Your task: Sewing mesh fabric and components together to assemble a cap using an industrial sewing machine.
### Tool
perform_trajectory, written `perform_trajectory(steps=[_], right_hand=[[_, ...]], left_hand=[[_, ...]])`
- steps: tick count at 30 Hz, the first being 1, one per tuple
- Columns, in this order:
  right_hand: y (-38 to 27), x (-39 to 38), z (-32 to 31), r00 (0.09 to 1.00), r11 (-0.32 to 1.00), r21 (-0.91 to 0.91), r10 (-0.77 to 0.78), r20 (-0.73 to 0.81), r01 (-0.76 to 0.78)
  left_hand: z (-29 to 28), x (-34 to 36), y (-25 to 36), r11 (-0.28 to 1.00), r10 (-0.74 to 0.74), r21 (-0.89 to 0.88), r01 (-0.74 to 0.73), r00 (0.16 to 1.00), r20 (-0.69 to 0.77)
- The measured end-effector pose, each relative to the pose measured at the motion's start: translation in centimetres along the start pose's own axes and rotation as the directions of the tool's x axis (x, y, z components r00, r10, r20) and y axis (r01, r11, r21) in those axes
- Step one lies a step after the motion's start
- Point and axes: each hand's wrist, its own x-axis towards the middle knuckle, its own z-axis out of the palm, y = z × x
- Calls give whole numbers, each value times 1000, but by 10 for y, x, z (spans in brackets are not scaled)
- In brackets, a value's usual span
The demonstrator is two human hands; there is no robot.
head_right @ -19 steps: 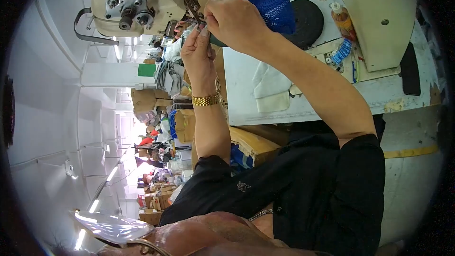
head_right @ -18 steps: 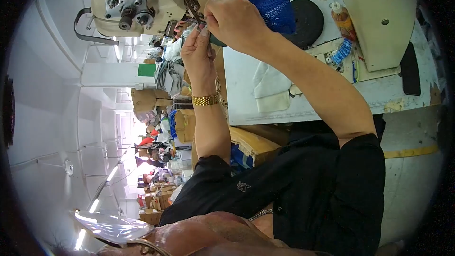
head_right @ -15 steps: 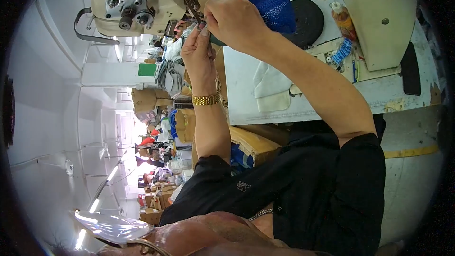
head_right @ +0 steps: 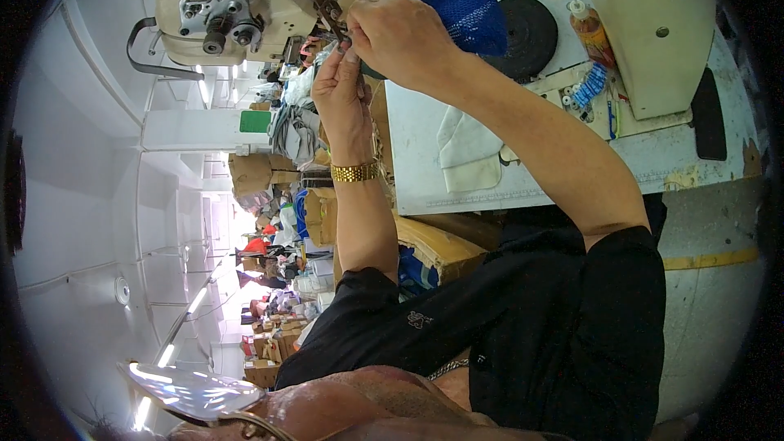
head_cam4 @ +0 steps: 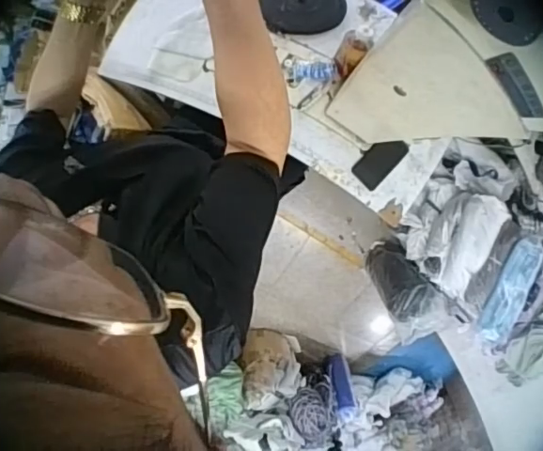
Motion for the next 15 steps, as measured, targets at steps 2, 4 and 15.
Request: perform_trajectory(steps=[2,4,15], right_hand=[[1,0,1,1000,1000,-5,8,4,-8],[0,0,0,1000,1000,-11,4,8,-4],[-3,-2,0,1000,1000,-7,21,9,-21]], left_hand=[[0,0,-1,1000,0,-5,0,1000,3],[-1,1,-1,1000,-4,-10,4,1000,17],[-1,-4,1,1000,-7,-18,7,1000,16]])
